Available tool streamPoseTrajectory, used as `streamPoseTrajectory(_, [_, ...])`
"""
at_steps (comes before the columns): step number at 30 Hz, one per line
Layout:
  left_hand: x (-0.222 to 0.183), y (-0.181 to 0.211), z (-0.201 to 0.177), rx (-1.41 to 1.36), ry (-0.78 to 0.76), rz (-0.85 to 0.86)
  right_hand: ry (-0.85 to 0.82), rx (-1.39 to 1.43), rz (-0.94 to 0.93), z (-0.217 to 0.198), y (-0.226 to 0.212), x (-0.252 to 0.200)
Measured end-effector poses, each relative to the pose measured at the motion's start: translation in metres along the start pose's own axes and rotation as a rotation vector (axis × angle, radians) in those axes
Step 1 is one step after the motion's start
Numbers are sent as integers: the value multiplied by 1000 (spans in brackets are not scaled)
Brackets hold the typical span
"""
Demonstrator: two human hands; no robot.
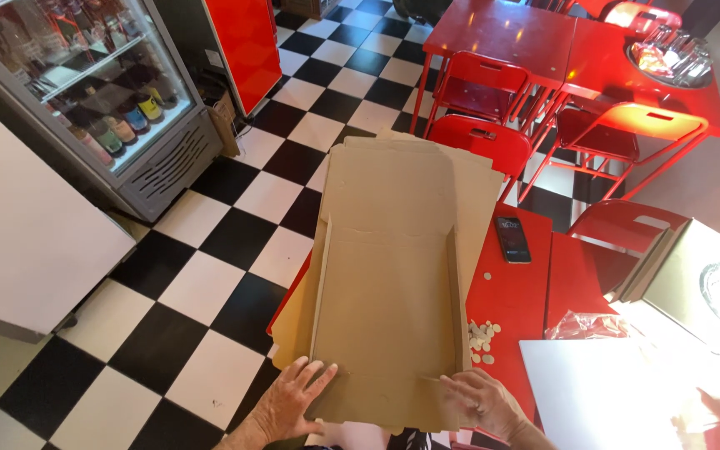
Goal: Assembling cardboard pizza boxes and placing white paper inserts inside them.
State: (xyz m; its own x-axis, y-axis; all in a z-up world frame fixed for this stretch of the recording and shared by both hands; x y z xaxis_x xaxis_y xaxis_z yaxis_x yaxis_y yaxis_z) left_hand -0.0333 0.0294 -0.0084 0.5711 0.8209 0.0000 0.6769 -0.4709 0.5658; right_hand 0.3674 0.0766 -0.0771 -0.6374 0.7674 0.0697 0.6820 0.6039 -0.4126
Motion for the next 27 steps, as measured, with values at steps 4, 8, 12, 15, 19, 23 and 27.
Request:
streamPoseTrajectory(4, [-17,-28,39,20,-20,42,-169,-45,52,-27,-33,9])
streamPoseTrajectory(8, [-15,-20,29,-9,-83,-24,-274,-89,-5,-29,-47,6])
streamPoseTrajectory(12, [-7,-13,15,-81,163,6,-181,-71,-25,-18,-32,2])
streamPoseTrajectory(15, [0,-41,33,-284,291,-157,-21,100,106,-7,-7,5])
streamPoseTrajectory(19, [14,-70,50,-458,391,-271,-198,236,399,4,17,19])
streamPoseTrajectory(23, [21,-70,43,-602,387,-588,-202,385,611,22,37,11])
streamPoseTrajectory(27, [23,-70,56,-503,376,-353,-118,507,544,29,44,6])
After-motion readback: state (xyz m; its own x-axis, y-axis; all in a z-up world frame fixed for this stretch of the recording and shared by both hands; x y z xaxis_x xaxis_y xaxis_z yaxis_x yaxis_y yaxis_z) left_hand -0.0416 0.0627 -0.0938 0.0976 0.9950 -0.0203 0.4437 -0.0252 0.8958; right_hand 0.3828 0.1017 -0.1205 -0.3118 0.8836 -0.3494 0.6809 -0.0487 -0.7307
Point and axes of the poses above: each hand's wrist, its own x-axis towards the middle knuckle, its own z-axis out of the palm, y = z × x, the point moved 4 cm from there along x, towards the middle knuckle, and after that the axes turned 9 degrees about -x, right-handed, at the moved point
